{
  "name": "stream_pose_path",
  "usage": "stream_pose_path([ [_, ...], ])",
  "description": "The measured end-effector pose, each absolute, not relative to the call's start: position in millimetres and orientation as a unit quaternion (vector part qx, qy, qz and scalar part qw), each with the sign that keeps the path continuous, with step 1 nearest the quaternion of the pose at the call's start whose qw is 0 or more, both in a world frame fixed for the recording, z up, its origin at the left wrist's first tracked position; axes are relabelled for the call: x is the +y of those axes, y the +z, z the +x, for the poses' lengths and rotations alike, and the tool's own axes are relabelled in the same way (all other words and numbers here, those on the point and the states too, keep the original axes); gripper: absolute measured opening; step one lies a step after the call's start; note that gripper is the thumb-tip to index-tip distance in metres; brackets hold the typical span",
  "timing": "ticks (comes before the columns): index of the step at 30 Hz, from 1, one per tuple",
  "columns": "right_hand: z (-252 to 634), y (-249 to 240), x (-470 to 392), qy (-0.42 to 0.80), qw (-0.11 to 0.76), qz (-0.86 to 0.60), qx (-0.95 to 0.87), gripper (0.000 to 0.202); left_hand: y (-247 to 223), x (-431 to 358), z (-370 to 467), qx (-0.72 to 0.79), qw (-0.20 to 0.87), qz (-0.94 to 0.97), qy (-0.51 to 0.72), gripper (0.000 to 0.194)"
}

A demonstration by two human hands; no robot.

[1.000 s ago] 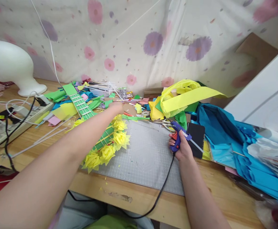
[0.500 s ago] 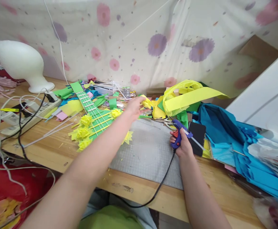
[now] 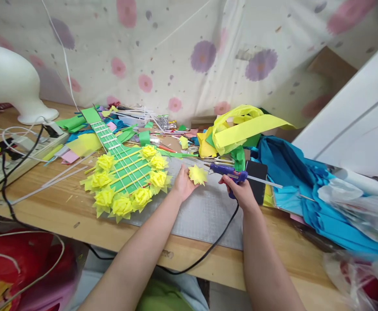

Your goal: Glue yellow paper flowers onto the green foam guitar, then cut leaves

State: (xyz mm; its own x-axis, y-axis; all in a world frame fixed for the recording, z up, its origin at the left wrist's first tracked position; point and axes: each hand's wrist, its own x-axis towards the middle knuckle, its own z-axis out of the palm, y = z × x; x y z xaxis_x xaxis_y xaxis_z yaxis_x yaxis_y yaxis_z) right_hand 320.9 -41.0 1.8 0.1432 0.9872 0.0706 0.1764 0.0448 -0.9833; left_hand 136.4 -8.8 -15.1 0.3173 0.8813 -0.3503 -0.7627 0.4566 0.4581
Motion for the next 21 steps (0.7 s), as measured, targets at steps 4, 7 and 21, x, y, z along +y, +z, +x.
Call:
stream_pose_path([
  [4,316.9,-0.9,-39.7,0.367,0.471,-0.594,-0.539,0.035,-17.9,-11.1,130.9,0.278,0.787,0.128,0.536,0.025],
  [7,315.4,-5.1,-37.9,0.360,0.464,-0.604,-0.539,0.037,-19.1,-10.8,127.9,0.288,0.763,0.181,0.550,0.018],
  [21,315.3,3.9,-42.6,0.384,0.387,-0.612,-0.573,0.039,-24.0,-5.8,127.9,0.291,0.773,0.132,0.548,0.044],
])
